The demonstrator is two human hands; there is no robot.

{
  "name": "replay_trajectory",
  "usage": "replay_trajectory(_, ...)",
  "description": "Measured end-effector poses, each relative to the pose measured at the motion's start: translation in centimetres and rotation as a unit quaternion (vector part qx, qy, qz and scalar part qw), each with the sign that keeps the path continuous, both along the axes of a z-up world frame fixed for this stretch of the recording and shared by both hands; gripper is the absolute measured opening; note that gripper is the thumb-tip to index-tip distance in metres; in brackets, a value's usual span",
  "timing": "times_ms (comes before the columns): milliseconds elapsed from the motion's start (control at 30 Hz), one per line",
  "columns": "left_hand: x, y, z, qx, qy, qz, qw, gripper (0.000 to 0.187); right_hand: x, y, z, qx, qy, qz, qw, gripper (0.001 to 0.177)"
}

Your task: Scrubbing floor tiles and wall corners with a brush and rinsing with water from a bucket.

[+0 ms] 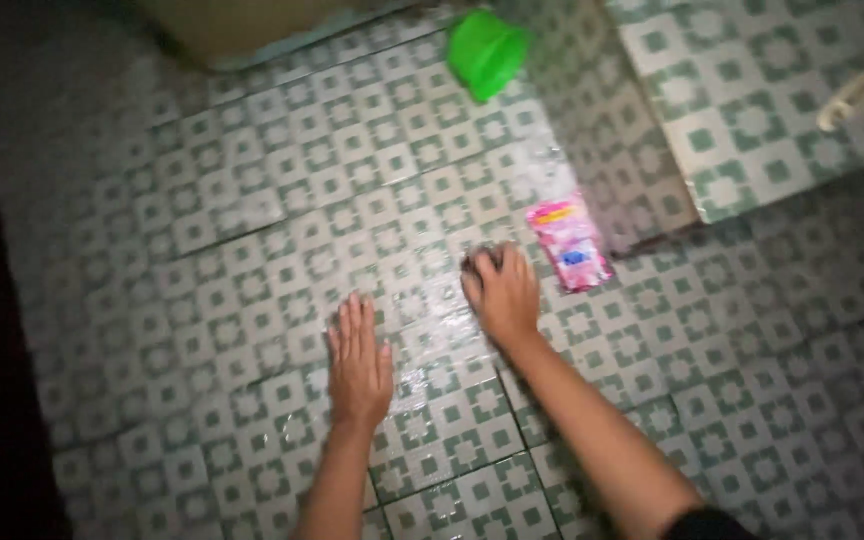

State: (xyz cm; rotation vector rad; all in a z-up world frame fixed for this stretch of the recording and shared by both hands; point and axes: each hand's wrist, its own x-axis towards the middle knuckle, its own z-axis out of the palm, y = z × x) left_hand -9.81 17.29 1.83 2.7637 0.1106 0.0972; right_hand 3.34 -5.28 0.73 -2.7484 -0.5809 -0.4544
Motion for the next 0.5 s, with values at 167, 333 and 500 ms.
replay_trajectory(167,-4.2,-2.0,3.5,-0.025,0.114,0.058,0.991,0.068,-5.0,1.1,4.1,-0.075,0.098,0.125,0.985,0.035)
replay_trajectory(333,-6.0,-6.4,6.6,-0.116,0.179,0.05,0.976,0.064,-13.4,-9.1,5.4,-0.134,0.317,0.316,0.884,0.048)
replay_trajectory(500,-7.7,-9.4,5.6,-0.156,0.16,0.015,0.975,0.066,-1.7,0.6,10.1,0.035,0.476,-0.092,0.874,0.039)
